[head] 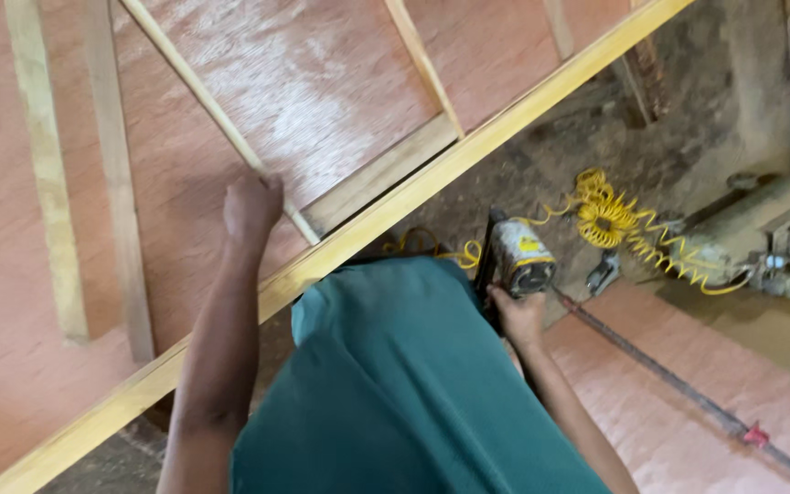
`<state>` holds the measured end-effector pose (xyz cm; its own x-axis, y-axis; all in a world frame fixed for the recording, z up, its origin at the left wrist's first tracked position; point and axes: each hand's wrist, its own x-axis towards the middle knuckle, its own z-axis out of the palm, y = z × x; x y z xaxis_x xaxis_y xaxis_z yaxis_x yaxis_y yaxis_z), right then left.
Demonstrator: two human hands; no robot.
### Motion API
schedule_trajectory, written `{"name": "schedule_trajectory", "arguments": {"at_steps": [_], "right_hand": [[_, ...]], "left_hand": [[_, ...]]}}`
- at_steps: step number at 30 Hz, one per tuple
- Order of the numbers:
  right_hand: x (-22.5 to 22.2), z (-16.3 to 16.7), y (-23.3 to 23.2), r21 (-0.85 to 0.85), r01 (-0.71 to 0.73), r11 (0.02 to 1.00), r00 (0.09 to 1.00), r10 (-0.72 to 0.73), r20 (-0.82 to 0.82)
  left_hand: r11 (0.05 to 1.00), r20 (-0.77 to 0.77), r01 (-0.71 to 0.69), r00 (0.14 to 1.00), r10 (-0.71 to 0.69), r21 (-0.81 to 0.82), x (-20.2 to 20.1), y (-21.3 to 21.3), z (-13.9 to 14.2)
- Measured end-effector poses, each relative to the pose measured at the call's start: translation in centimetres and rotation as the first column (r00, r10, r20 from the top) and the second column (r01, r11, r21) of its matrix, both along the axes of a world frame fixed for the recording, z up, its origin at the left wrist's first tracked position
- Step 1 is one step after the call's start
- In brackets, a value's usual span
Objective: The person uses a pneumatic nail gun to fasten thin wooden strips onto a large plywood panel frame, positioning each strip by hand and driving nails along it. They reposition the panel, add strips across its face, and at one point handle a small metal piece near a grinding machine before resuming nailing.
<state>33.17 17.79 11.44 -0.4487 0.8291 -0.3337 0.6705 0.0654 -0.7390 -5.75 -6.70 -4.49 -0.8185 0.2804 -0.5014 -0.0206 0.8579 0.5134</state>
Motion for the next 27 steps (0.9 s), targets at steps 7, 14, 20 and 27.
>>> {"name": "schedule_trajectory", "arguments": {"at_steps": [7,14,20,27], "right_hand": [[4.1,-1.7,4.8,-0.074,0.026,0.997,0.999,-0.030,-0.041],[11.4,-3.2,13.2,-0.124,0.073,0.990,0.988,-0.088,-0.125],[17.6,-1.4,25.3,-0.272,0.035,0.962,0.916,-0.140,-0.375],[16.3,1.3,35.2,-0.536,-0.020,0.844,0.596,-0.420,-0.684]], "left_hand": [[0.998,-0.052,-0.040,0.998,0.038,-0.049,0.2,0.8,-0.7],[0.952,-0.273,-0.307,0.916,0.295,-0.002,6.8,5.4,3.6],[0.972,-0.489,-0.089,0.852,0.187,0.217,18.3,19.1,8.2],[0.637,-0.267,0.530,0.843,-0.466,0.560,30.2,38.4,16.0]]}}
